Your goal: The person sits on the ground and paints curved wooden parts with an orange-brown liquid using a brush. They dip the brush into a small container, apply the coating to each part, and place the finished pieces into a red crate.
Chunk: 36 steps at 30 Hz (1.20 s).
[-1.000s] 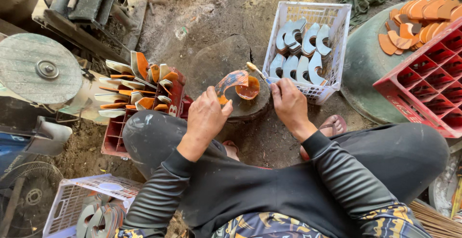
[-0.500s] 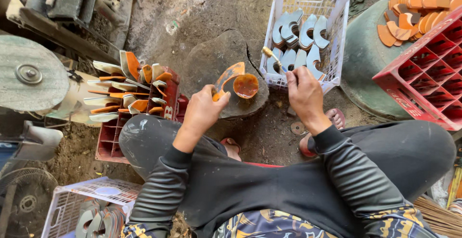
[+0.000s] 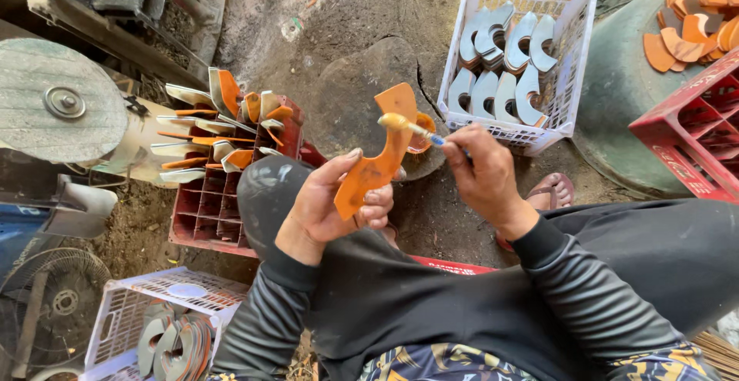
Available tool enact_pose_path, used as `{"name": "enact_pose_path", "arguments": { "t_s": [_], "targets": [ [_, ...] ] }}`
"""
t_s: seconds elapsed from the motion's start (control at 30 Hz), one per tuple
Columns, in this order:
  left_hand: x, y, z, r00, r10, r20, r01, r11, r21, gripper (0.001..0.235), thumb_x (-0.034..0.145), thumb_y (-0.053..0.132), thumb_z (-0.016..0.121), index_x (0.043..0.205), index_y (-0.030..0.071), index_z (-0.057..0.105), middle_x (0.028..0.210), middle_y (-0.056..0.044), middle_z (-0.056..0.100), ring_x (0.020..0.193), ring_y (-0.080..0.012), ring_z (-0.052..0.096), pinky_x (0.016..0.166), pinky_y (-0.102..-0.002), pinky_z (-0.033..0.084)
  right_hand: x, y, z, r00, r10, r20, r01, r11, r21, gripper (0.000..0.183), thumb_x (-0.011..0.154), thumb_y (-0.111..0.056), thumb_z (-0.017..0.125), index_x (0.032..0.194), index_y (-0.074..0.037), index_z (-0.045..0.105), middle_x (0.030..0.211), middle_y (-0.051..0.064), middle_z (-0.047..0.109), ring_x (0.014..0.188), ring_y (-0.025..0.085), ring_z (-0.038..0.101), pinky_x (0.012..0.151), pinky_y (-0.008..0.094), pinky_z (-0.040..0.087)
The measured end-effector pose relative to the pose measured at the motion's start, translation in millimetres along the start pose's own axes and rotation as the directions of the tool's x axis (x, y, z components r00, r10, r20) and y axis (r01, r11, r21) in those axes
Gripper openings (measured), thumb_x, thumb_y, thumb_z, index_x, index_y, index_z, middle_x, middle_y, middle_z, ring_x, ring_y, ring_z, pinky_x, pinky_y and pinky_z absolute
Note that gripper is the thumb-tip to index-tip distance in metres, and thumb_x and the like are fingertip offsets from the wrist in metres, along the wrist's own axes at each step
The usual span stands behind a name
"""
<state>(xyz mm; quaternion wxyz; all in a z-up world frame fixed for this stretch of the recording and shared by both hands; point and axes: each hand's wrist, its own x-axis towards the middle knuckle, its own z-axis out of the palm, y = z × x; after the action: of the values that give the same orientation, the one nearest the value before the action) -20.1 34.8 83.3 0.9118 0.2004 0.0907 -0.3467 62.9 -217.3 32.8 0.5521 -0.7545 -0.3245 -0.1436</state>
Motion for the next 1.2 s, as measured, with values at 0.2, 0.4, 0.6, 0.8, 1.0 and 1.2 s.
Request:
{"name": "enact_pose_path", "arguments": {
  "t_s": [0.2,0.4,0.6,0.8,1.0,1.2],
  "targets": [
    [-5.8,-16.7,-2.1,0.992,0.03,0.12,-0.016,0.993,-0.117,0.057,0.109,0.049,0.045,0.134,-0.001,0.052,0.088,-0.004,0.052,0.075,-0.0157,0.052,0.077,-0.035,0.046,-4.5,-5.6,-10.0,0.979,-0.161,0.124,0.161,0.987,0.006,0.008,0.099,-0.006,0.068,0.1,-0.003,0.06,0.089,0.013,0.064,0.077,0.031,0.067,0.067,0.038,0.054],
    [-13.7,-23.3,-11.0,0.998,0.064,-0.022,-0.065,0.996,-0.054,0.064,0.105,0.05,0.045,0.134,-0.007,0.05,0.085,-0.005,0.051,0.075,-0.0162,0.052,0.075,-0.034,0.045,-6.1,47.7,-15.6,0.989,0.122,0.078,-0.079,0.905,-0.417,0.016,0.105,-0.018,0.066,0.097,-0.004,0.066,0.087,0.014,0.065,0.075,0.034,0.065,0.063,0.044,0.049],
    [-9.9,-21.9,-13.6,0.966,0.17,-0.196,-0.149,0.982,0.116,0.065,0.101,0.048,0.044,0.138,-0.005,0.047,0.115,-0.022,0.068,0.092,-0.0271,0.066,0.081,-0.039,0.055,-10.2,102.9,13.8,0.941,0.245,0.232,-0.088,0.841,-0.533,0.023,0.1,-0.027,0.069,0.091,-0.006,0.067,0.086,0.015,0.064,0.077,0.035,0.065,0.066,0.047,0.051],
    [11.1,-29.2,-54.0,0.952,0.255,-0.17,-0.22,0.955,0.199,0.057,0.107,0.033,0.054,0.145,-0.009,0.048,0.124,-0.017,0.066,0.104,-0.0243,0.067,0.089,-0.039,0.058,-13.6,113.8,41.4,0.914,0.227,0.337,0.067,0.735,-0.674,0.019,0.095,-0.022,0.067,0.087,-0.005,0.065,0.092,0.013,0.062,0.086,0.033,0.065,0.069,0.044,0.055],
    [31.7,-30.7,-99.6,0.96,0.266,-0.088,-0.238,0.939,0.25,0.057,0.104,0.03,0.06,0.148,-0.004,0.051,0.116,-0.016,0.068,0.098,-0.0225,0.068,0.088,-0.036,0.057,-8.0,92.5,19.3,0.9,0.276,0.339,0.015,0.756,-0.655,0.021,0.1,-0.023,0.065,0.087,-0.006,0.066,0.088,0.013,0.062,0.083,0.033,0.065,0.067,0.045,0.053],
    [37.3,-26.8,-109.7,0.964,0.231,-0.135,-0.222,0.972,0.077,0.058,0.106,0.04,0.053,0.139,-0.008,0.05,0.109,-0.016,0.066,0.091,-0.024,0.065,0.084,-0.037,0.054,-1.9,70.8,1.3,0.878,0.358,0.317,-0.14,0.826,-0.546,0.033,0.103,-0.027,0.065,0.123,0.0,0.06,0.083,0.021,0.068,0.076,0.043,0.066,0.063,0.051,0.05]
  ]
}}
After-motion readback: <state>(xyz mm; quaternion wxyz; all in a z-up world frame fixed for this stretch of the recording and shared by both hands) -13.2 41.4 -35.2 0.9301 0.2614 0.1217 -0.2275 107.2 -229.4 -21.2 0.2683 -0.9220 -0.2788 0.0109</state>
